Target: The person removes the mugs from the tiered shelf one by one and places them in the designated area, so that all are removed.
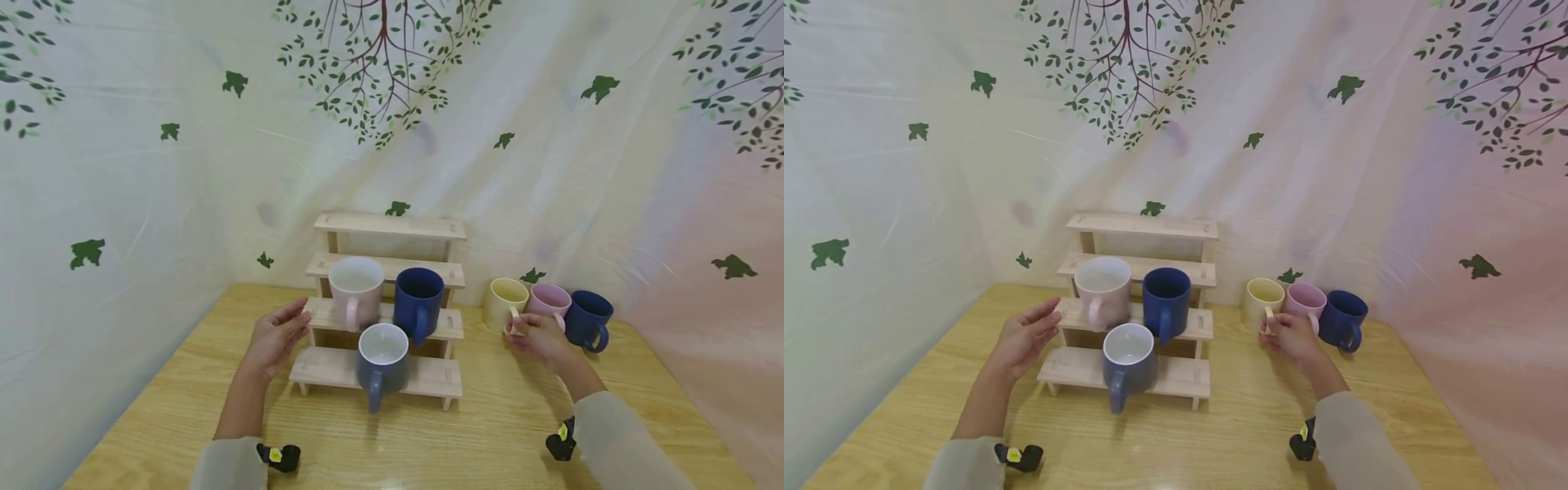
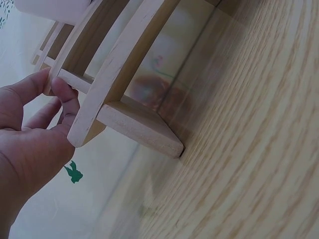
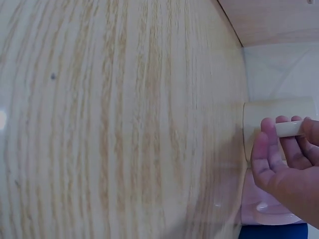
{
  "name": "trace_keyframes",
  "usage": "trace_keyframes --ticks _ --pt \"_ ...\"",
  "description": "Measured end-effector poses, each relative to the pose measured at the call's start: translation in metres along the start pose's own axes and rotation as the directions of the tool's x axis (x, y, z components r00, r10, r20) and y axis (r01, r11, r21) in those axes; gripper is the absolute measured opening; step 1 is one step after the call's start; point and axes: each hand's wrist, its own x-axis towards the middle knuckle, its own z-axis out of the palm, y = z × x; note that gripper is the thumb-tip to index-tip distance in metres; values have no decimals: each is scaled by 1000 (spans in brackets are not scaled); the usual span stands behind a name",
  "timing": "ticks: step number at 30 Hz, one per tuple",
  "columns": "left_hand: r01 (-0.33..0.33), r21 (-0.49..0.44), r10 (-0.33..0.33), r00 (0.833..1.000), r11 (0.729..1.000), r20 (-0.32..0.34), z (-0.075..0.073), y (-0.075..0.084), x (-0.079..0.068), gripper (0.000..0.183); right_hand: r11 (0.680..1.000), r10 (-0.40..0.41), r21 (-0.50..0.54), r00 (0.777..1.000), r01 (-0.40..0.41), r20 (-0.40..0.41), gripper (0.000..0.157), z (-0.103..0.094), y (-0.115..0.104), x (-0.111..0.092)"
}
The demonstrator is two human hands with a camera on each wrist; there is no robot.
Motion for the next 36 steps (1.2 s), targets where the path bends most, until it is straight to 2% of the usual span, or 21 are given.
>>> trace_keyframes --ticks 2,6,10,14,18,23,32,35,36 --pt "0 -3 0 1000 1000 -6 0 0 0 56 994 -14 -111 999 10 -32 34 -1 -4 -3" --pt "4 -1 -4 1000 1000 -9 0 1 0 56 953 -82 -298 993 54 -83 38 -3 -14 -8" --pt "2 8 -2 1000 1000 -4 0 3 0 56 920 -151 -379 981 96 -119 39 -6 -23 -11" --pt "2 9 -2 1000 1000 -2 0 3 -1 56 880 -216 -452 970 146 -107 39 -7 -29 -14" --pt "2 9 -2 1000 1000 -7 0 2 -2 56 850 -271 -485 960 206 -68 38 -4 -33 -19" --pt "-1 13 1 1000 1000 -4 0 2 -2 57 810 -356 -509 934 291 -33 34 6 -41 -25" --pt "-3 9 3 1000 1000 12 0 0 -1 58 750 -483 -501 875 432 31 21 39 -60 -38" --pt "-3 9 3 1000 1000 5 0 0 -1 57 736 -501 -491 863 467 69 19 51 -69 -45" --pt "-2 10 2 1000 1000 5 0 0 0 57 739 -496 -483 865 469 81 20 55 -72 -47"
